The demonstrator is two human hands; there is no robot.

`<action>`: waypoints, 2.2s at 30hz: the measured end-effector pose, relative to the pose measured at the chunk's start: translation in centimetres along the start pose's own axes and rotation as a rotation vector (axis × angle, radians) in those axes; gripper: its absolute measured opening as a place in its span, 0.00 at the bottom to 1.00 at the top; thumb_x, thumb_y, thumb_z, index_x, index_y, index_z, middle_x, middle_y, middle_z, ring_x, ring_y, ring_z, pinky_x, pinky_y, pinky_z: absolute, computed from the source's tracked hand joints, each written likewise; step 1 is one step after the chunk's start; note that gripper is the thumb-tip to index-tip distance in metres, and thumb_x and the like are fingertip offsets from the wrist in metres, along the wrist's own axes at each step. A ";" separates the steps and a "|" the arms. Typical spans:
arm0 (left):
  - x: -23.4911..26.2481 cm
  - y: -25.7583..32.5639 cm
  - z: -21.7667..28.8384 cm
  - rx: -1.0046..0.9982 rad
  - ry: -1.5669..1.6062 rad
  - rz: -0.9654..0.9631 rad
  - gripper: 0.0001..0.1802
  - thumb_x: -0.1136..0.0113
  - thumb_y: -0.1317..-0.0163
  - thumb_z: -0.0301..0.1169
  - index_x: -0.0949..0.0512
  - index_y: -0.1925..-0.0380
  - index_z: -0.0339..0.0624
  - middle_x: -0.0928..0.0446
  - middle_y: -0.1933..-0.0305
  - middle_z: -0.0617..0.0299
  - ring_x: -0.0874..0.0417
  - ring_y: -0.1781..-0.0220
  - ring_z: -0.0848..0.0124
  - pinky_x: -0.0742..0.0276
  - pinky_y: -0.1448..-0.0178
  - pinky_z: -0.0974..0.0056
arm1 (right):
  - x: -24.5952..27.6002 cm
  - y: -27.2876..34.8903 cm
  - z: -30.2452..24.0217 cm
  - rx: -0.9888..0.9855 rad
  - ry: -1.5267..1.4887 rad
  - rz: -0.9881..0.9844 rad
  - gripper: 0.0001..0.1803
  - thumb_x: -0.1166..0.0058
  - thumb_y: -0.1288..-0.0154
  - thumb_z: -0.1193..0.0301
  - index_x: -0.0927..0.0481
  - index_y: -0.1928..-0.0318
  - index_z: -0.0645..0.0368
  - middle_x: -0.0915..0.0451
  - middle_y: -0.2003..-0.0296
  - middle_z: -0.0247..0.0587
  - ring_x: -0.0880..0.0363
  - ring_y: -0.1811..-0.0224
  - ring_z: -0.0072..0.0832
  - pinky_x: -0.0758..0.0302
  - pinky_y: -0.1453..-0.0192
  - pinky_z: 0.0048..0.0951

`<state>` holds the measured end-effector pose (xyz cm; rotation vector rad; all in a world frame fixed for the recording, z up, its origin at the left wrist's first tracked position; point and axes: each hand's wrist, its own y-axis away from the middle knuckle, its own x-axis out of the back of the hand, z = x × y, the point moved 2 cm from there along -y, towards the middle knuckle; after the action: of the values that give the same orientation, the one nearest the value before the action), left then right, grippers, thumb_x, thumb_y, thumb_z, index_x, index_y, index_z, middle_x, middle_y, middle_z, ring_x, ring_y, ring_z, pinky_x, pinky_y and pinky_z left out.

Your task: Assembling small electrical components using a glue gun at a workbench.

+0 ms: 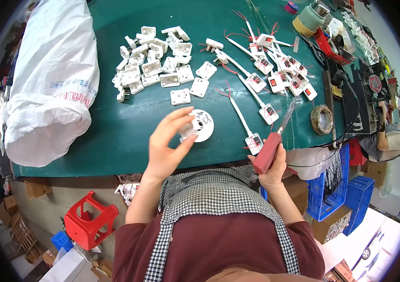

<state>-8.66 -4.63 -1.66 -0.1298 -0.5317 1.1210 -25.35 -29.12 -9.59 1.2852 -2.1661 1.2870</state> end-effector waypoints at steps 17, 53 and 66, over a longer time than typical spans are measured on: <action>-2.5 1.1 2.7 -0.042 -0.756 -0.309 0.34 0.34 0.50 0.39 0.30 0.41 0.41 0.37 0.32 0.54 0.39 0.30 0.53 0.55 0.27 0.48 | -0.3 -2.2 -1.6 -0.031 -0.304 0.168 0.61 0.34 0.51 0.81 0.70 0.30 0.52 0.27 0.50 0.52 0.23 0.48 0.38 0.25 0.48 0.39; -0.2 1.8 4.4 0.142 -0.051 -0.191 0.07 0.37 0.46 0.26 0.22 0.67 0.40 0.29 0.65 0.59 0.22 0.66 0.65 0.26 0.63 0.64 | -3.6 -10.3 -11.0 -0.068 -0.912 -0.100 0.55 0.39 0.46 0.85 0.66 0.28 0.55 0.27 0.58 0.44 0.20 0.61 0.28 0.20 0.57 0.31; 2.1 1.3 0.9 0.468 0.644 -0.418 0.05 0.37 0.43 0.25 0.21 0.69 0.35 0.22 0.69 0.64 0.25 0.66 0.80 0.30 0.63 0.72 | -4.7 -12.0 -9.0 -0.355 -1.251 -0.423 0.57 0.37 0.48 0.85 0.64 0.28 0.55 0.31 0.54 0.46 0.20 0.62 0.27 0.22 0.59 0.27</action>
<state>-9.42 -2.33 -0.58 0.0323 0.2767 0.7088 -14.44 -21.48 -1.16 2.5508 -2.3158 -0.2278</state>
